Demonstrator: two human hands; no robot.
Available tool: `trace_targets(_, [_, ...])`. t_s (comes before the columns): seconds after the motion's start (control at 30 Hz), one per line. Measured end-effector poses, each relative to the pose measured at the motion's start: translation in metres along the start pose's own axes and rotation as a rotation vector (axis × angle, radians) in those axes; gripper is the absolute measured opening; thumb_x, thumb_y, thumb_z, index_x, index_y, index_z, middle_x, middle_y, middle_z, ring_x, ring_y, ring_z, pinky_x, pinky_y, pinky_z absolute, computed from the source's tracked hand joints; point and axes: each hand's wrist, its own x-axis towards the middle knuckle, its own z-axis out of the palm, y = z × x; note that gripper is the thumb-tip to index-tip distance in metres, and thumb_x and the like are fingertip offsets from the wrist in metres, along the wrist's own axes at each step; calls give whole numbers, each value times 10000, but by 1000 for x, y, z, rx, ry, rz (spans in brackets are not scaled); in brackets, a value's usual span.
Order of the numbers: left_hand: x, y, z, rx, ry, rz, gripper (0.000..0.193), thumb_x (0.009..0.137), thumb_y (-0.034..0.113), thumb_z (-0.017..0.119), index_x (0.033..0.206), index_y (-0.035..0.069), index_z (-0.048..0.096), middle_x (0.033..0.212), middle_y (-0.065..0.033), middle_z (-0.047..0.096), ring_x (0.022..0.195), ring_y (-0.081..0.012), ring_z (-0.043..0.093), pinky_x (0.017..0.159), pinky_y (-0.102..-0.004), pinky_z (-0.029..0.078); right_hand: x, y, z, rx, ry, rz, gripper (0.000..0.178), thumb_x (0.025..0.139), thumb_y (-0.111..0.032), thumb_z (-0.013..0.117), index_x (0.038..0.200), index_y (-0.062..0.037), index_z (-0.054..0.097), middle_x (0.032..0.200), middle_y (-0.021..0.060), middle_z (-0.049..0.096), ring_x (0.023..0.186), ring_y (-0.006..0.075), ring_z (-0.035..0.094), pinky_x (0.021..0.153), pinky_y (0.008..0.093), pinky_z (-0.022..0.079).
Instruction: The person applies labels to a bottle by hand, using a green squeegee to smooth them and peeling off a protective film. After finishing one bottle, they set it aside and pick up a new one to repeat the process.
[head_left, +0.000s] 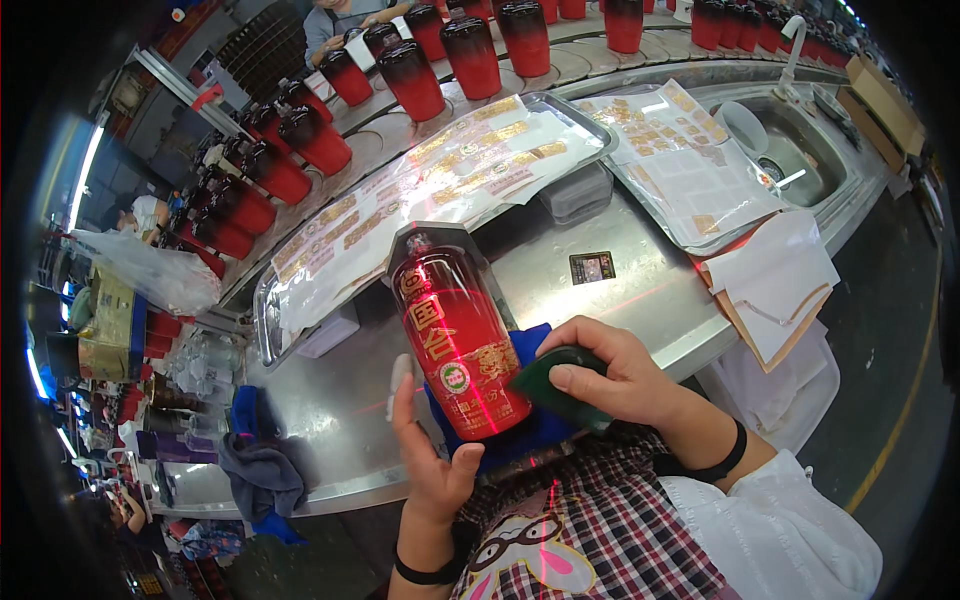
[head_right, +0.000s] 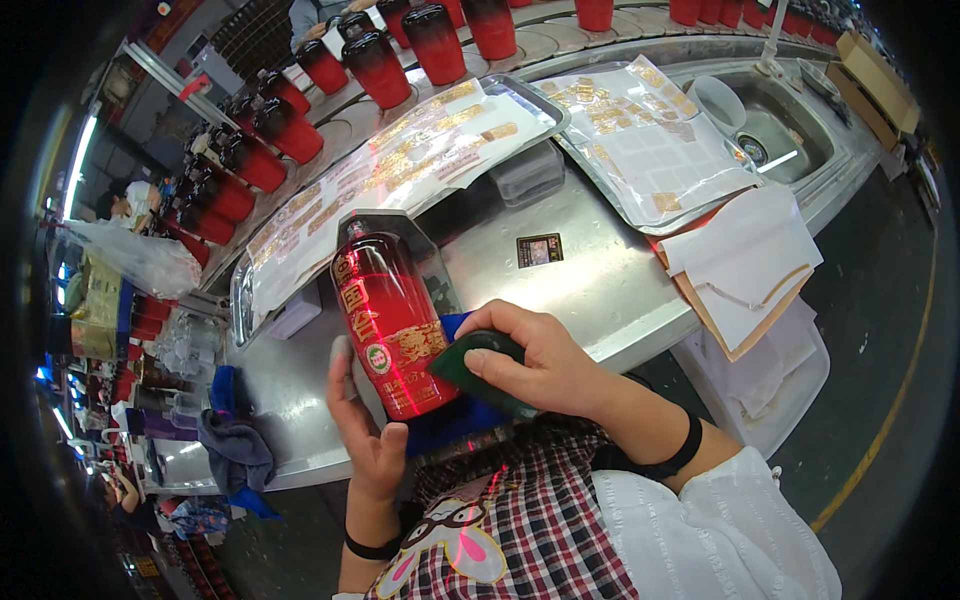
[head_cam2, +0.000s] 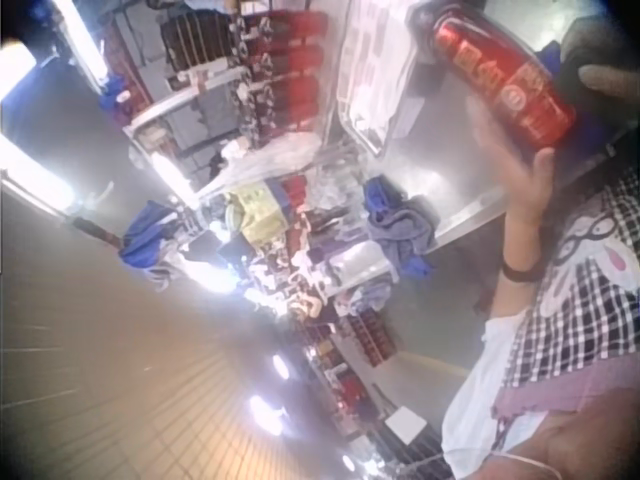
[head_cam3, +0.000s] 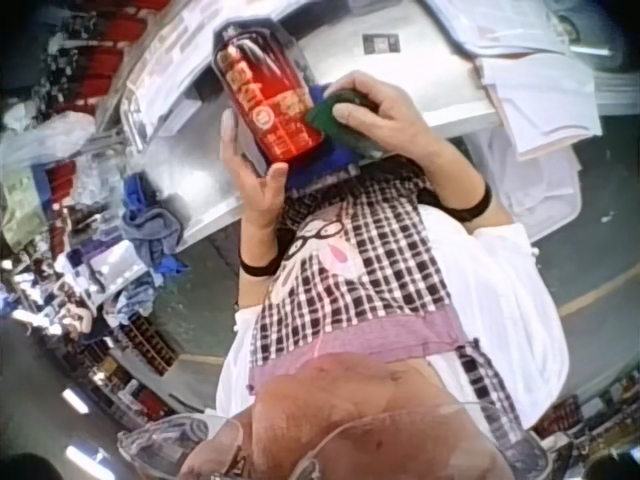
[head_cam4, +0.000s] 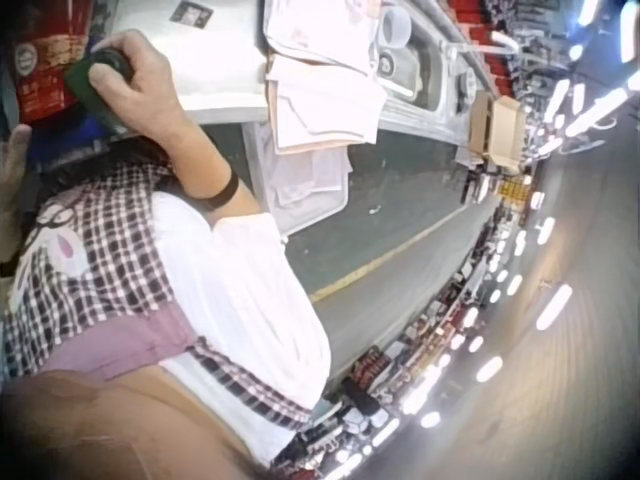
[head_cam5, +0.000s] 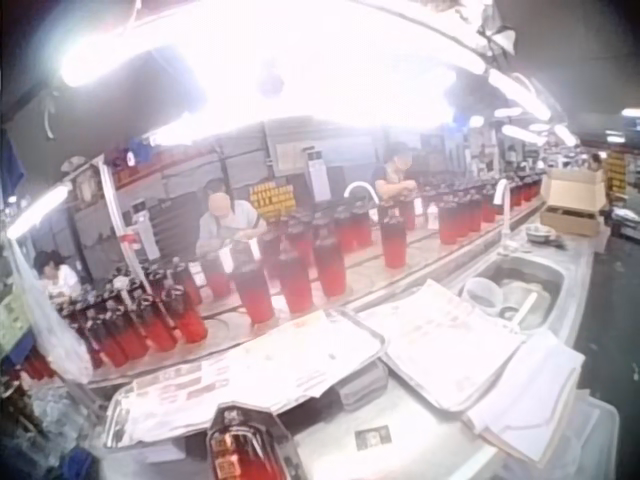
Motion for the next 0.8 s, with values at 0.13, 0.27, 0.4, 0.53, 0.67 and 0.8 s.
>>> trace_targets(0.13, [11,10,-8,-25,18,-37,887,892,481,625,1468,-43,201,1511,-247,274,1436,-334,223,1172,-422,124,-1,3,-5,47,41,91,265,895,-170,635,1100,-8,591,926,58,648,843,95,594,738,259,497])
trace_targets(0.27, [12,5,0,-439,13,-261,889,871,389,671,1490,-17,177,1519,-203,269,1417,-290,259,1162,-403,162,-4,3,-1,89,40,113,244,901,-167,632,1088,-16,596,923,38,633,835,81,581,730,250,491])
trace_targets(0.4, [11,1,6,-673,-20,-419,935,856,435,689,1493,-13,172,1485,-167,305,1378,-256,305,1145,-376,217,-5,8,1,145,41,147,239,904,-163,633,1089,-18,593,920,21,618,825,66,563,718,236,482])
trace_targets(0.53, [8,-6,6,-697,-16,-408,874,886,420,661,1485,-18,198,1469,-168,337,1372,-253,317,1142,-373,223,-3,10,3,157,44,147,238,903,-158,634,1092,-19,592,926,16,611,823,63,555,716,233,476])
trace_targets(0.67, [6,-5,3,-669,85,-345,820,905,390,644,1475,-25,225,1468,-179,348,1376,-265,319,1144,-381,221,-6,14,2,150,53,157,237,903,-157,634,1093,-22,592,933,15,610,828,63,554,729,232,473])
trace_targets(0.8, [0,-6,-1,-609,11,-336,822,901,395,651,1472,-24,234,1472,-183,348,1380,-274,319,1149,-387,213,-8,15,2,144,57,155,235,904,-152,631,1096,-23,591,939,13,611,842,63,552,747,231,470])
